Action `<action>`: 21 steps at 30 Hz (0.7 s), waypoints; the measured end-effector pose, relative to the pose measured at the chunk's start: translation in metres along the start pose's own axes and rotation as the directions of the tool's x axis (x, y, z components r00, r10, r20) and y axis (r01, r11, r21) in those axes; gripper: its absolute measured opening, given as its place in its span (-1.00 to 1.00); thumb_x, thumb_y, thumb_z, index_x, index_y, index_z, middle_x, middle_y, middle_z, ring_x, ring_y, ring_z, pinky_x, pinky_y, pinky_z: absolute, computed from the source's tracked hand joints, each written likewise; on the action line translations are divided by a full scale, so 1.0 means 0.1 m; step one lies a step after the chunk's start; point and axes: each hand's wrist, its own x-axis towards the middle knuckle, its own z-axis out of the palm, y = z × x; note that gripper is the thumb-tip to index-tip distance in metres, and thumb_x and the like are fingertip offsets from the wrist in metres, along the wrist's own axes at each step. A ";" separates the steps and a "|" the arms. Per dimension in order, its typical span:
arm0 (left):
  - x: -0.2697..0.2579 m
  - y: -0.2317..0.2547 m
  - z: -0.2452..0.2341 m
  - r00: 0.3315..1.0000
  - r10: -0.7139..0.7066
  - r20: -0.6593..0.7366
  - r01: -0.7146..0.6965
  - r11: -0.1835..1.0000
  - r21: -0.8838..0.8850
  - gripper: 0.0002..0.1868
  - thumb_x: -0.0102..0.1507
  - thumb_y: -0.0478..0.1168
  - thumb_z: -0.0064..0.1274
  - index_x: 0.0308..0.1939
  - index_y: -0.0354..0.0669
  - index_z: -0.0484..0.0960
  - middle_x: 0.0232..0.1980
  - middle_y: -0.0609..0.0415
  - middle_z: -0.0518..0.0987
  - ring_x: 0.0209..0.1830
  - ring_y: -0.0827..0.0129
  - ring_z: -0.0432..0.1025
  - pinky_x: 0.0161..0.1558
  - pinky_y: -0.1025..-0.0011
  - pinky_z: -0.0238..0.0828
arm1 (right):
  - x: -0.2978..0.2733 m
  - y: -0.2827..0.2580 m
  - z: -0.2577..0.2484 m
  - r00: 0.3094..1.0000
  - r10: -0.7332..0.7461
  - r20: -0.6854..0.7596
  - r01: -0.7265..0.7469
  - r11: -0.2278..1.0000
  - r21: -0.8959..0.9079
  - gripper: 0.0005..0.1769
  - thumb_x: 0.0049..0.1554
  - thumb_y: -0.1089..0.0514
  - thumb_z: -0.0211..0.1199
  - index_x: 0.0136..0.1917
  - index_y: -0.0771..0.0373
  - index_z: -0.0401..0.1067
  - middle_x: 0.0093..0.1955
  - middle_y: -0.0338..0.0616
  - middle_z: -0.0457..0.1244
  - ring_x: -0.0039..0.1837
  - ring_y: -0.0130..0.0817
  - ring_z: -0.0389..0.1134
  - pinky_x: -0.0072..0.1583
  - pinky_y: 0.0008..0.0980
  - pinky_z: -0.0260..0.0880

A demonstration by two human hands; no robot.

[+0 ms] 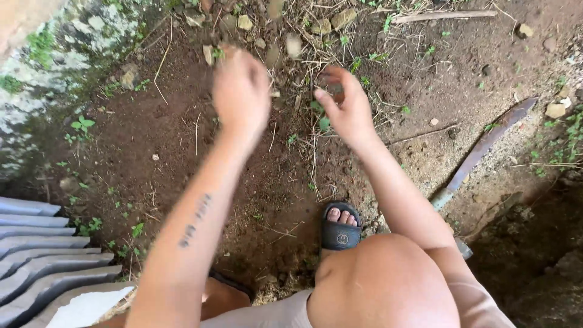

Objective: Dig into the soil and remove weeds by hand and using a tool.

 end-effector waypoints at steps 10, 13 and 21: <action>-1.58 0.01 1.31 0.872 0.007 0.489 -0.191 0.925 0.329 -0.52 0.23 0.03 0.17 0.02 -0.23 0.44 0.06 -0.17 0.52 -0.05 -0.05 0.53 -0.34 0.22 0.60 | 0.07 1.01 0.33 0.999 0.033 0.033 0.011 0.525 -0.851 -0.45 0.21 -0.11 0.22 0.25 0.34 0.22 0.09 0.25 0.26 -0.06 0.15 0.43 -0.22 -0.05 0.51; -1.67 -0.25 1.51 0.878 0.110 0.467 -0.259 0.927 0.270 -0.70 0.24 -0.30 0.10 0.03 -0.29 0.50 -0.03 -0.17 0.59 -0.11 0.04 0.58 -0.26 0.27 0.64 | 0.05 1.33 0.28 0.987 -0.120 0.104 0.156 0.590 -0.792 -0.57 0.08 0.32 0.16 0.24 0.27 0.29 0.08 0.17 0.32 0.03 0.20 0.44 -0.04 0.04 0.50; -1.17 0.09 0.74 0.601 -0.351 0.718 0.422 0.902 0.087 -0.87 0.37 -0.26 -0.02 -0.17 -0.29 0.52 -0.38 -0.05 0.60 -0.58 0.34 0.50 -0.53 0.36 0.60 | -0.09 0.56 0.10 0.974 -0.218 -0.058 0.183 0.915 -0.360 -0.87 0.12 0.39 0.22 -0.04 0.39 0.35 -0.14 0.20 0.38 -0.11 0.12 0.49 -0.14 -0.05 0.48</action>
